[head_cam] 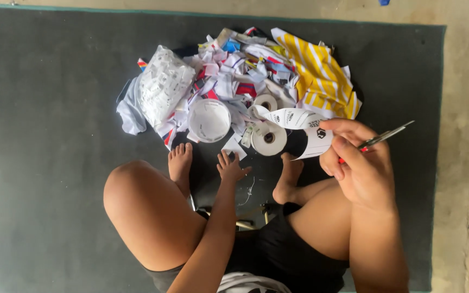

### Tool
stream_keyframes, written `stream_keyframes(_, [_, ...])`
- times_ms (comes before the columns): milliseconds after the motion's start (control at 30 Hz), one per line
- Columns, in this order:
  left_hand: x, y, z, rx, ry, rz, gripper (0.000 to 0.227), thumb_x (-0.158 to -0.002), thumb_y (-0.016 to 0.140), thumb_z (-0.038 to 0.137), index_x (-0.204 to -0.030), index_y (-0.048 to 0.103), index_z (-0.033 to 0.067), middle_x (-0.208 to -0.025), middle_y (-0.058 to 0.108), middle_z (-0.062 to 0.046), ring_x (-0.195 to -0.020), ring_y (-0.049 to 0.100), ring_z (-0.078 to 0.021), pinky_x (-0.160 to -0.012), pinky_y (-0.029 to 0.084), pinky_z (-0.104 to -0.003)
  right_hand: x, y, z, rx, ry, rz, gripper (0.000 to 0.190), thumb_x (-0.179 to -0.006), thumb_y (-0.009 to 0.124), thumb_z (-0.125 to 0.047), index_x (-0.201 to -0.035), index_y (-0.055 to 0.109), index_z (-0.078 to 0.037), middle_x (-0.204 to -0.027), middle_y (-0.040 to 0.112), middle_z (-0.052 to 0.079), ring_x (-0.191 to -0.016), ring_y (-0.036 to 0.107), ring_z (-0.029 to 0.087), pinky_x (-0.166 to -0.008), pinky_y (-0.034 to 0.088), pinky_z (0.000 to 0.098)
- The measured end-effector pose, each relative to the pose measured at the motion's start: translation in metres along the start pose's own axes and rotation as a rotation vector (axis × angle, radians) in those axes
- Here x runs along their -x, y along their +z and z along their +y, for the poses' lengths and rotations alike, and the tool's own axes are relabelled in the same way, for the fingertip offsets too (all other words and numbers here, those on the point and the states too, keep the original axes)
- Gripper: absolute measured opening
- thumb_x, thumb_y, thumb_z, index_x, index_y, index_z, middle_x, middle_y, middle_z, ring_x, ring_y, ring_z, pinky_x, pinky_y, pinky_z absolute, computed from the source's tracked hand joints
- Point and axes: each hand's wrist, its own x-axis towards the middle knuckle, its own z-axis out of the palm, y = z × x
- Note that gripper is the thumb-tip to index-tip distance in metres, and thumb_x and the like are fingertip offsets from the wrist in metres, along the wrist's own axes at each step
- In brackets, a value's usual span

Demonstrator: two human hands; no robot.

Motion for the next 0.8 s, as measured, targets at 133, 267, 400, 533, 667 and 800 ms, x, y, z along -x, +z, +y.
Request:
stream_keyframes(133, [-0.004, -0.001, 0.003, 0.064, -0.027, 0.207, 0.071, -0.087, 0.066, 0.06, -0.15, 0.047, 0.0337, -0.169, -0.008, -0.014, -0.153, 0.003, -0.0442, -0.119, 0.029, -0.056, 0.0, -0.003, 0.0, 0.001, 0.009, 0.001, 0.035, -0.103, 0.057, -0.007, -0.131, 0.06, 0.013, -0.05, 0.044, 0.003, -0.037, 0.046, 0.007, -0.048, 0.049, 0.0256])
stream_keyframes(267, [0.006, -0.014, 0.008, 0.225, 0.071, 0.376, 0.056, -0.085, 0.074, 0.042, -0.138, 0.061, 0.028, -0.167, -0.014, -0.018, -0.153, -0.004, -0.0498, -0.115, 0.025, -0.061, 0.004, 0.009, -0.017, 0.002, 0.116, 0.023, 0.036, -0.102, 0.065, -0.023, -0.126, 0.062, 0.004, -0.059, 0.042, 0.001, -0.045, 0.039, 0.007, -0.05, 0.029, 0.0245])
stream_keyframes(400, [0.002, -0.026, 0.009, 0.147, 0.04, -0.045, 0.083, -0.092, 0.064, 0.052, -0.161, 0.023, 0.0328, -0.163, -0.032, -0.017, -0.15, -0.029, -0.0446, -0.119, 0.006, -0.064, 0.004, 0.008, -0.015, 0.001, 0.111, 0.017, 0.036, -0.102, 0.065, -0.023, -0.126, 0.062, 0.005, -0.059, 0.04, 0.0, -0.045, 0.039, 0.008, -0.052, 0.03, 0.0254])
stream_keyframes(533, [0.013, -0.029, 0.018, -0.058, 0.062, -0.149, 0.106, -0.09, 0.066, 0.056, -0.164, -0.002, 0.0209, -0.161, -0.037, -0.017, -0.149, -0.03, -0.0452, -0.121, 0.002, -0.063, 0.002, 0.006, -0.014, -0.057, 0.127, -0.011, 0.036, -0.101, 0.067, -0.023, -0.124, 0.063, 0.004, -0.056, 0.042, 0.0, -0.045, 0.04, 0.008, -0.052, 0.032, 0.0254])
stream_keyframes(667, [0.01, -0.006, 0.018, -0.211, 0.098, -0.08, 0.118, -0.087, 0.065, 0.064, -0.161, -0.006, 0.0041, -0.166, -0.026, -0.013, -0.154, -0.018, -0.0402, -0.124, 0.002, -0.057, 0.001, 0.005, -0.012, 0.019, 0.171, 0.031, 0.032, -0.1, 0.066, -0.02, -0.12, 0.065, 0.005, -0.065, 0.051, 0.004, -0.043, 0.04, 0.007, -0.047, 0.03, 0.0251])
stream_keyframes(800, [0.01, 0.001, 0.018, -0.214, 0.08, -0.044, 0.12, -0.088, 0.069, 0.056, -0.16, -0.01, 0.0023, -0.17, -0.014, -0.006, -0.156, -0.004, -0.0343, -0.125, 0.004, -0.053, -0.004, 0.008, -0.011, -0.022, 0.161, 0.02, 0.033, -0.1, 0.067, -0.021, -0.121, 0.065, 0.005, -0.065, 0.053, 0.003, -0.045, 0.039, 0.007, -0.049, 0.03, 0.0243])
